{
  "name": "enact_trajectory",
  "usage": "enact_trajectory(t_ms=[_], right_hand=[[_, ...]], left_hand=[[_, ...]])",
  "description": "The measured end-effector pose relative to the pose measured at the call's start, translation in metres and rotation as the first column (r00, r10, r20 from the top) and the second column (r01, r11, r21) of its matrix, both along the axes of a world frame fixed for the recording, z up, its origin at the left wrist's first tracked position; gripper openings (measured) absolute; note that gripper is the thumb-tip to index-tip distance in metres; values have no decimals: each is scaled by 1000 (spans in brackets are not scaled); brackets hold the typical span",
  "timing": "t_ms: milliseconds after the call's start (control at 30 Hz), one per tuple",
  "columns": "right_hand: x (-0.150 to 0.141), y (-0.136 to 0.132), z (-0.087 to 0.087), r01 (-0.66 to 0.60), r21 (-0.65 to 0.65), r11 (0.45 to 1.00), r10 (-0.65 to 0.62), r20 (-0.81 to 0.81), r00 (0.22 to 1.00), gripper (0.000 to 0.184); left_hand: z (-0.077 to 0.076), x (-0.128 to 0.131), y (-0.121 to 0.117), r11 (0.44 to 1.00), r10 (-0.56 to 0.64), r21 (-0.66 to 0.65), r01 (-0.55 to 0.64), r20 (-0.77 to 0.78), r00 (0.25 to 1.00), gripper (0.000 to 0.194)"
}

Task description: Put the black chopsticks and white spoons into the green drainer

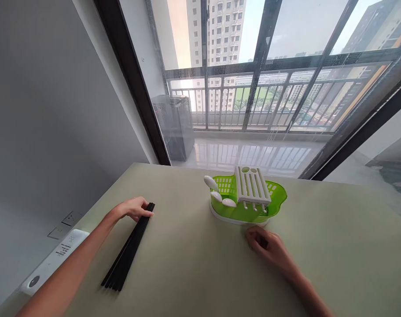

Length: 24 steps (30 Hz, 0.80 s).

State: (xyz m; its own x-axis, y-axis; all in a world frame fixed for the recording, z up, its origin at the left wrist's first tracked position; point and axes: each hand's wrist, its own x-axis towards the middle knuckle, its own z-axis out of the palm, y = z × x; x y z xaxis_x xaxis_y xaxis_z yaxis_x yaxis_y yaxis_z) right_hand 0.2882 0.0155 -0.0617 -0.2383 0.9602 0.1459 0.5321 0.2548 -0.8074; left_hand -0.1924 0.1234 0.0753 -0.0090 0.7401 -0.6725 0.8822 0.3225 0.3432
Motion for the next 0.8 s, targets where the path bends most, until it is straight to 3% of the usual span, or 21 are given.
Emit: enact_trajectory(t_ms=[800], right_hand=[[-1,0,6,9,16,1000,-9,9,1000,41]], left_hand=[[-2,3,2,997,-73,-1,73,-140,988,49]])
